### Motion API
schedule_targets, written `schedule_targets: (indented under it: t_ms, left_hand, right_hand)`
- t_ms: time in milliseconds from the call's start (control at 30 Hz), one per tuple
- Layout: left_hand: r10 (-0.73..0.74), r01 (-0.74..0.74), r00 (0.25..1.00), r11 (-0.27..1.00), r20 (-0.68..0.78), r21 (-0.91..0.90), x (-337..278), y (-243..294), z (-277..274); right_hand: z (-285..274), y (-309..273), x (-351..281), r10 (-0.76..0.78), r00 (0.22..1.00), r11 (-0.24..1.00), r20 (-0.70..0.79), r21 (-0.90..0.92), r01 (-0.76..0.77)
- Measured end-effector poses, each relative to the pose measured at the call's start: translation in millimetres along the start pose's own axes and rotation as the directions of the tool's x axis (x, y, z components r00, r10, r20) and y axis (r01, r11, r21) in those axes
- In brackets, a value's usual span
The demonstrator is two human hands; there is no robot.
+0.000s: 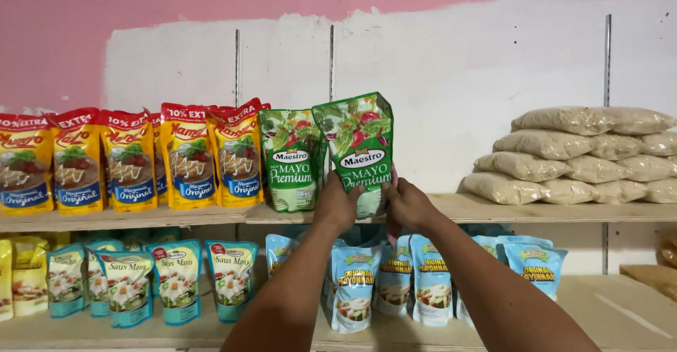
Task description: Cleaning condiment pouches with a cloth and arranging them neatly on a grocery store shelf.
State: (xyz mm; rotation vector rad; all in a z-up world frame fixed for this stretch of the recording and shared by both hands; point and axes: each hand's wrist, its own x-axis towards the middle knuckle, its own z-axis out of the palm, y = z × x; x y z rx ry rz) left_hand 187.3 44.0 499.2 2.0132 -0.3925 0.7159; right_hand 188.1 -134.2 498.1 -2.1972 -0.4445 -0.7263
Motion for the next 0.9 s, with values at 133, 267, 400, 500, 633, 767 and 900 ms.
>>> schedule_targets:
  t_ms: [133, 267, 400, 500, 633, 767, 900]
  left_hand:
    - [-0.009, 0.01, 1.0, 0.997, -0.006, 0.077, 15.5, -4.4, -2.1]
    - [-0.026, 0.026, 1.0, 0.985, -0.001, 0.169, 67.3, -35.4, 10.4]
    - [-0.115, 0.126, 0.992, 0.942, -0.052, 0.311, 63.1, -19.3, 8.1]
    - [-0.14, 0.162, 0.986, 0.936, -0.092, 0.312, 10.7, 32.4, 5.0]
    - [-0.132, 0.144, 0.99, 0.893, -0.058, 0.427, -31.2, 81.3, 26.2]
    - [-0.206, 0.254, 0.967, 0.84, -0.152, 0.48, 16.0, 58.9, 49.8]
    - [-0.289, 0.307, 0.951, 0.832, -0.111, 0.462, 21.1, 66.4, 48.1]
  right_hand:
    - [5.4, 20.3, 23.8, -0.039, 0.999, 0.997, 0.029, -0.061, 0.041]
    - [10.9, 58.6, 66.5, -0.042, 0.999, 0.978, 0.023, -0.205, 0.046]
    - [-15.1, 44.6, 46.1, 0.095, 0.995, 0.867, -0.003, -0.49, -0.085]
    - [-7.3, 66.7, 55.2, 0.082, 0.997, 0.839, 0.012, -0.54, -0.063]
    - [6.5, 66.5, 50.5, -0.002, 0.998, 0.791, 0.067, -0.61, 0.043]
    - [5.2, 56.7, 38.1, -0.008, 0.996, 0.749, 0.09, -0.659, 0.065]
    - [3.7, 47.1, 23.9, -0.016, 0.996, 0.767, 0.087, -0.638, 0.068]
